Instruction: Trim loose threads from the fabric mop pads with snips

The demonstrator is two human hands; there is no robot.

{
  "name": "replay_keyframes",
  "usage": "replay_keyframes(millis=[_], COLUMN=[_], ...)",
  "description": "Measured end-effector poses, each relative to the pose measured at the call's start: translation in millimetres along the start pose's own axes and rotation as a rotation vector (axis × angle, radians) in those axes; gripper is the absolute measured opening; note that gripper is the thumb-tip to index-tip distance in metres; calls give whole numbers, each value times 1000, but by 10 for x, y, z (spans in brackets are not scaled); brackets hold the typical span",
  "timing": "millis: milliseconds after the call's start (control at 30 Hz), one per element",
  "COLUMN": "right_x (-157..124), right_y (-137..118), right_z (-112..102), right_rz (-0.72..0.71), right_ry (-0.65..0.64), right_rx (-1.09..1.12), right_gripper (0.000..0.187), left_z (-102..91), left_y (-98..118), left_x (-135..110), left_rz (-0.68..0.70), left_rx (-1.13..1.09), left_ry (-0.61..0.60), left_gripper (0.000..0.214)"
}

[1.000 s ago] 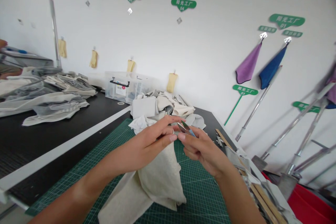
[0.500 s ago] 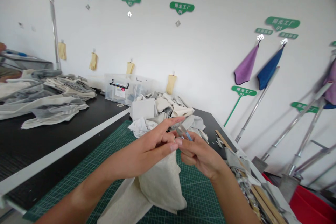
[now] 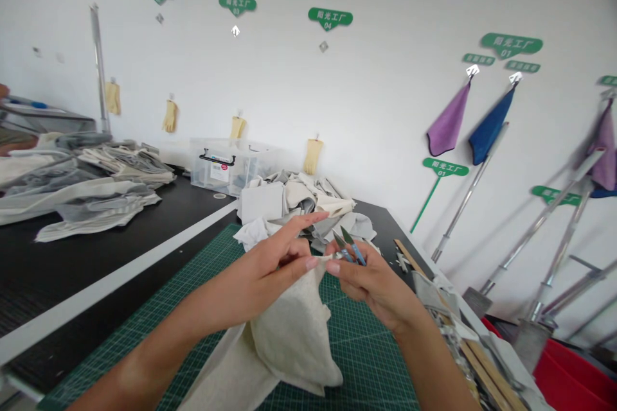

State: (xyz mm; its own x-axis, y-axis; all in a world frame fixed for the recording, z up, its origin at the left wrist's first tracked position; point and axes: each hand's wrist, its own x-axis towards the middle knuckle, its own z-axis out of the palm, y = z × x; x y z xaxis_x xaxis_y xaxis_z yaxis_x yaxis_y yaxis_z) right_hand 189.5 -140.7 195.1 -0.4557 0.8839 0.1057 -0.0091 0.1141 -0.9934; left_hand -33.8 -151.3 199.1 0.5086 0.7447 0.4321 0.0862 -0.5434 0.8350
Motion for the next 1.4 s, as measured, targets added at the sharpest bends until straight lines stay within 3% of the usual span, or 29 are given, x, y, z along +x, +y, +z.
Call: replay_keyframes(millis=[233, 400, 500, 700, 900, 1067, 1233, 1400], right_x=[-10, -32, -45, -93, -209, -279, -304, -329], right_y=[7, -32, -140, -483, -736, -867, -954, -1055], right_z=[-12, -78, -144, -340, -626, -737, -747, -804], right_rz=[-105, -201, -250, -404, -606, -677, -736, -782], right_ry=[201, 357, 500, 735, 848, 884, 916, 933], right_rx=[-142, -217, -255, -270, -228, -210, -236, -273], right_gripper=[33, 33, 36, 37, 30, 27, 25, 19], left_z=[21, 18, -7, -165, -399, -403, -151, 101], left_y=[1, -141, -295, -534, -707, -956, -1151, -1105], left_x=[3, 37, 80, 148, 191, 233, 241, 209], left_rz=[7, 0, 26, -50, -132, -196, -240, -310], left_rx=[82, 249, 368, 509, 553, 482, 104, -84], left_ry=[9, 85, 130, 236, 267, 105, -78, -175], left_gripper=[55, 43, 30, 27, 31, 30, 35, 39])
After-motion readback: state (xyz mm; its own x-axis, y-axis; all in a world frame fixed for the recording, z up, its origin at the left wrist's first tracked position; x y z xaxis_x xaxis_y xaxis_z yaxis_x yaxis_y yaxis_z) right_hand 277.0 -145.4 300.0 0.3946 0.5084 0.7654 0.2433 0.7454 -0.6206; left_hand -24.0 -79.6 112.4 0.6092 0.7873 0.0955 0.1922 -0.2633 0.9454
